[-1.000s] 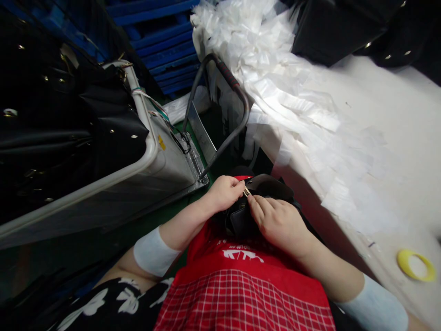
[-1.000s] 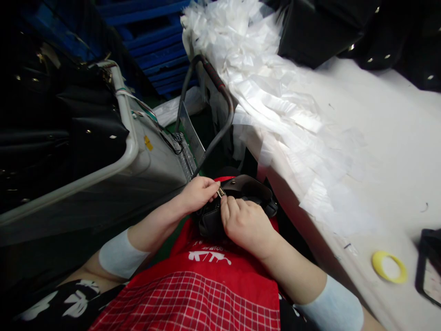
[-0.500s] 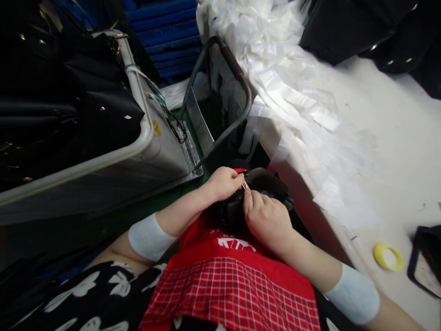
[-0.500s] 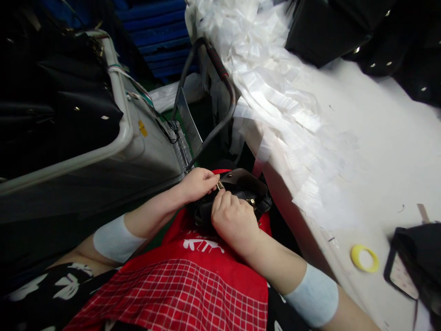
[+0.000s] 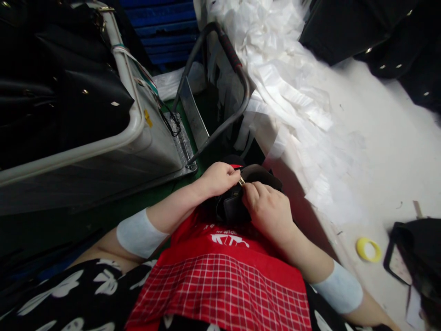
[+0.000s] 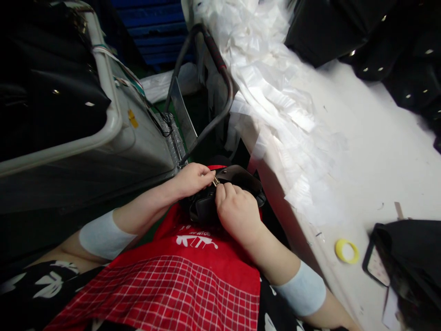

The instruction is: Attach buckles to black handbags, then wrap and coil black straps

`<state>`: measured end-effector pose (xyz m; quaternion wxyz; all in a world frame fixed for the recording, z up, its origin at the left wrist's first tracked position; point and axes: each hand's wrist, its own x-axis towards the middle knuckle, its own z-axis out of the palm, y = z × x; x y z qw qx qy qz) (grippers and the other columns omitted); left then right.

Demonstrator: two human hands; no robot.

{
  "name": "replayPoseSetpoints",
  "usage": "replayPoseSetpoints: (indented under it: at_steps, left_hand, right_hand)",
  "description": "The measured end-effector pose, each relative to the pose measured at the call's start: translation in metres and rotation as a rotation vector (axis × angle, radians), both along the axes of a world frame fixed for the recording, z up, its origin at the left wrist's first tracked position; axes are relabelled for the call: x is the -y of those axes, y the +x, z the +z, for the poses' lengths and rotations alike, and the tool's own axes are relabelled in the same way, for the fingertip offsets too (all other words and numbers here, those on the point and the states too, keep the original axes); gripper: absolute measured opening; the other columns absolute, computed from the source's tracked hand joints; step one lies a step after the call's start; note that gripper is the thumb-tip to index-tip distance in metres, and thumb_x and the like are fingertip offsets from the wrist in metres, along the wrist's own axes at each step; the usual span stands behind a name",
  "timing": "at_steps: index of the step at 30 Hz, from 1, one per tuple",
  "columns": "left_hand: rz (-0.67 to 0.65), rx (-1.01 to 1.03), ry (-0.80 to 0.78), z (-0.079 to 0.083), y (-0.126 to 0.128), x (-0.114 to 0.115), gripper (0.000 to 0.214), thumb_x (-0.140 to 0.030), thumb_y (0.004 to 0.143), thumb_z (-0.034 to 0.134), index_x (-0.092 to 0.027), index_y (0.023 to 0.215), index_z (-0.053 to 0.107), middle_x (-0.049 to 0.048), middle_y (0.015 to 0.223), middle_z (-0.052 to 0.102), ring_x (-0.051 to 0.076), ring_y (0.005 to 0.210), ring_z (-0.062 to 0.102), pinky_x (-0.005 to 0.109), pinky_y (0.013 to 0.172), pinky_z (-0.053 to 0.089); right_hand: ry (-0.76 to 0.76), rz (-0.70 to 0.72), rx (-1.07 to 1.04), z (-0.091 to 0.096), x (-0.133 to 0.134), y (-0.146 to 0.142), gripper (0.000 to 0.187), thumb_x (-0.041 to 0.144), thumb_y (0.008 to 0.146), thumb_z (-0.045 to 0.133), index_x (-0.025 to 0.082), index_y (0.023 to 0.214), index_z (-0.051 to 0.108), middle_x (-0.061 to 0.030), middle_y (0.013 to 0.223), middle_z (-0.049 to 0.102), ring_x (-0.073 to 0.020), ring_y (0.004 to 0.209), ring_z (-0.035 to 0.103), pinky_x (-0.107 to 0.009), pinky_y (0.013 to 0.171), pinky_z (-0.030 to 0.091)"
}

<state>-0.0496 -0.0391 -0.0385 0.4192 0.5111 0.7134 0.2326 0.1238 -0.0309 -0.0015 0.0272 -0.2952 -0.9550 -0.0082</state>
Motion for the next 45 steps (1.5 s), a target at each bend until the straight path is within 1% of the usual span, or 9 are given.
replayPoseSetpoints:
  at_steps: [9,15,20,23,27,30,33,38,45]
  left_hand:
    - [0.088,0.208,-0.009,-0.004,-0.002,0.005,0.037,-0.040,0.081,0.053,-0.017,0.053,0.060,-0.0003,0.046,0.054,0.010,0.042,0.045,0.023,0.044,0.028]
    - [0.160,0.312,-0.005,-0.004,0.000,0.008,0.037,-0.042,0.082,0.052,-0.017,0.056,0.060,0.0000,0.050,0.056,0.011,0.046,0.048,0.023,0.049,0.035]
    - [0.114,0.326,0.005,0.003,0.002,0.009,0.037,-0.043,0.082,0.051,-0.017,0.056,0.059,-0.0005,0.051,0.055,0.011,0.047,0.047,0.023,0.048,0.034]
    - [0.114,0.329,0.030,0.006,0.003,0.011,0.038,-0.044,0.081,0.051,-0.018,0.054,0.057,-0.0006,0.050,0.054,0.011,0.048,0.048,0.023,0.050,0.034]
    - [0.153,0.358,0.040,0.002,0.001,0.013,0.038,-0.045,0.082,0.051,-0.018,0.056,0.058,0.0002,0.052,0.056,0.012,0.049,0.049,0.024,0.053,0.037]
    - [0.158,0.371,0.043,-0.002,0.000,0.013,0.038,-0.046,0.082,0.051,-0.017,0.058,0.058,0.0005,0.054,0.057,0.012,0.049,0.049,0.024,0.053,0.037]
    - [0.164,0.358,0.042,-0.004,-0.002,0.013,0.038,-0.047,0.082,0.050,-0.017,0.059,0.058,0.0004,0.054,0.057,0.012,0.049,0.049,0.024,0.052,0.037]
    - [0.113,0.313,0.049,-0.008,-0.001,0.011,0.040,-0.048,0.082,0.049,-0.018,0.058,0.058,-0.0003,0.052,0.056,0.012,0.050,0.050,0.024,0.052,0.037]
    - [0.116,0.293,0.065,-0.010,-0.001,0.011,0.041,-0.049,0.082,0.048,-0.018,0.057,0.057,-0.0002,0.052,0.056,0.012,0.050,0.050,0.024,0.051,0.037]
  right_hand:
    - [-0.149,-0.107,-0.129,-0.006,-0.018,0.002,0.018,0.021,0.094,0.050,0.017,0.091,0.067,-0.0054,0.082,0.070,-0.0164,0.069,0.060,-0.029,0.059,0.034]
    - [-0.165,-0.202,-0.274,-0.011,-0.014,0.004,0.017,0.021,0.092,0.052,0.017,0.093,0.069,-0.0049,0.086,0.072,-0.0163,0.072,0.063,-0.027,0.064,0.040]
    - [-0.173,-0.263,-0.356,-0.014,-0.014,0.005,0.017,0.021,0.092,0.053,0.017,0.095,0.070,-0.0052,0.087,0.072,-0.0171,0.075,0.065,-0.027,0.068,0.043]
    - [-0.273,-0.292,-0.412,-0.017,-0.020,0.005,0.015,0.021,0.090,0.056,0.018,0.092,0.071,-0.0045,0.086,0.073,-0.0172,0.076,0.065,-0.027,0.069,0.045]
    - [-0.484,-0.287,-0.557,-0.018,-0.026,0.008,0.015,0.020,0.089,0.056,0.019,0.092,0.071,-0.0040,0.087,0.073,-0.0166,0.080,0.067,-0.027,0.074,0.049]
    - [-0.578,-0.286,-0.605,-0.015,-0.026,0.014,0.018,0.021,0.089,0.055,0.018,0.097,0.071,-0.0051,0.093,0.074,-0.0170,0.084,0.067,-0.029,0.079,0.051]
    - [-0.627,-0.265,-0.569,-0.010,-0.025,0.017,0.024,0.020,0.086,0.057,0.017,0.107,0.069,-0.0059,0.099,0.073,-0.0177,0.086,0.067,-0.031,0.081,0.052]
    - [-0.629,-0.183,-0.502,-0.005,-0.025,0.012,0.021,0.026,0.089,0.061,0.020,0.106,0.070,-0.0050,0.097,0.073,-0.0174,0.083,0.066,-0.029,0.075,0.051]
    - [-0.503,-0.132,-0.441,-0.009,-0.020,0.006,0.014,0.025,0.092,0.060,0.020,0.093,0.073,-0.0034,0.088,0.074,-0.0176,0.080,0.067,-0.029,0.074,0.048]
